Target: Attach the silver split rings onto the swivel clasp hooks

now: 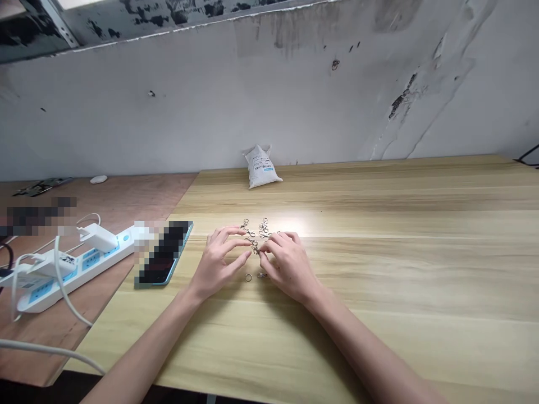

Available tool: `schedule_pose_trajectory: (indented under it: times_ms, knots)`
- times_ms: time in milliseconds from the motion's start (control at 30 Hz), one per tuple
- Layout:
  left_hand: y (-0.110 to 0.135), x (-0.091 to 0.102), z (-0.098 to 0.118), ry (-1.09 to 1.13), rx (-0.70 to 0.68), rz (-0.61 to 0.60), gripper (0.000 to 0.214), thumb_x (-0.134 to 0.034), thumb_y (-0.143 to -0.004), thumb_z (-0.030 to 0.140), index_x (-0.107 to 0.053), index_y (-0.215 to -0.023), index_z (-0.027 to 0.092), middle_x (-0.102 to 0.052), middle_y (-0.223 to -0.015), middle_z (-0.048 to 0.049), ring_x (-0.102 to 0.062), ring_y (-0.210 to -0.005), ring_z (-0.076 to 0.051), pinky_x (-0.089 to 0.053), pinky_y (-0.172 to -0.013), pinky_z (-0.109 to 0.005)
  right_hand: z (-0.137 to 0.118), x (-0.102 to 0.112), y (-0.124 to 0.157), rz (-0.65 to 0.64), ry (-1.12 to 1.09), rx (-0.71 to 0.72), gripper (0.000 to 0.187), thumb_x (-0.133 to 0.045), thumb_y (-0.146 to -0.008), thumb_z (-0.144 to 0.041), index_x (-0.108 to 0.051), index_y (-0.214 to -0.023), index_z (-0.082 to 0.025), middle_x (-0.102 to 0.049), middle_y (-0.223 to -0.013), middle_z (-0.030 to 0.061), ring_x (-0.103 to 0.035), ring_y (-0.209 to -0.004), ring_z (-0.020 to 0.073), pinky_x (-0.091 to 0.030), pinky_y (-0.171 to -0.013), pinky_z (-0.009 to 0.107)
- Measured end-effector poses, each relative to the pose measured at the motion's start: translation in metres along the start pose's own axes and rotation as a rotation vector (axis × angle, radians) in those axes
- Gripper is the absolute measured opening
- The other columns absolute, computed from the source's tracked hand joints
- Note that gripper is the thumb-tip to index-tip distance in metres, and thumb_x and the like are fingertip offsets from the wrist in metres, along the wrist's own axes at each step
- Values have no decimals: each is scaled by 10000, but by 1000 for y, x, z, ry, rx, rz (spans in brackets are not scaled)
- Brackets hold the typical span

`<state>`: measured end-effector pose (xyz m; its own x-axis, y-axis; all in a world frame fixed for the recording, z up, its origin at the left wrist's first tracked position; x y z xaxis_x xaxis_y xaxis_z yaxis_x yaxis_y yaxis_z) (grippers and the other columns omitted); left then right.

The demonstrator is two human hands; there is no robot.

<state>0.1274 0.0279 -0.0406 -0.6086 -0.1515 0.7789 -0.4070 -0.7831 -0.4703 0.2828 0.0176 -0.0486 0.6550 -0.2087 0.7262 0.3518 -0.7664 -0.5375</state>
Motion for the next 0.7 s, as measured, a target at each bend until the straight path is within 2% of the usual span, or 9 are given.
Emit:
schedule_pose_trajectory:
  times_ms: [200,700]
  knots:
    - [0,0,5,58,-15,-11,93,-617,-888,242,-709,-905,242,-652,-1129,-37,-516,-1200,-238,-374,-1016,-428,-7,0,2,-9,-46,25,125,-495,-920,-190,-594,-847,-213,-637,-804,22,-569,-766,171,-384,-852,365]
    - [-1,-5,2,215,65,-72,72,-638,-863,204,-696,-852,245,-644,-1143,-35,-524,-1198,-235,-381,-1044,-462,-4,-4,6,-37,-134,-11,113,-526,-909,-179,-601,-833,-215,-641,-806,20,-568,-797,177,-384,-841,377]
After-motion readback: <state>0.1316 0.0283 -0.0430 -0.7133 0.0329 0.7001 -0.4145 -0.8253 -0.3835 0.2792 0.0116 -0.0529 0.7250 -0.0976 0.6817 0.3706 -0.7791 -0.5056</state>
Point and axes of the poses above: each hand's wrist, its own y-axis away from the middle knuckle, its own x-axis out of the back of the hand, z = x × y, the point moved 6 cm from there along -y, towards the middle knuckle
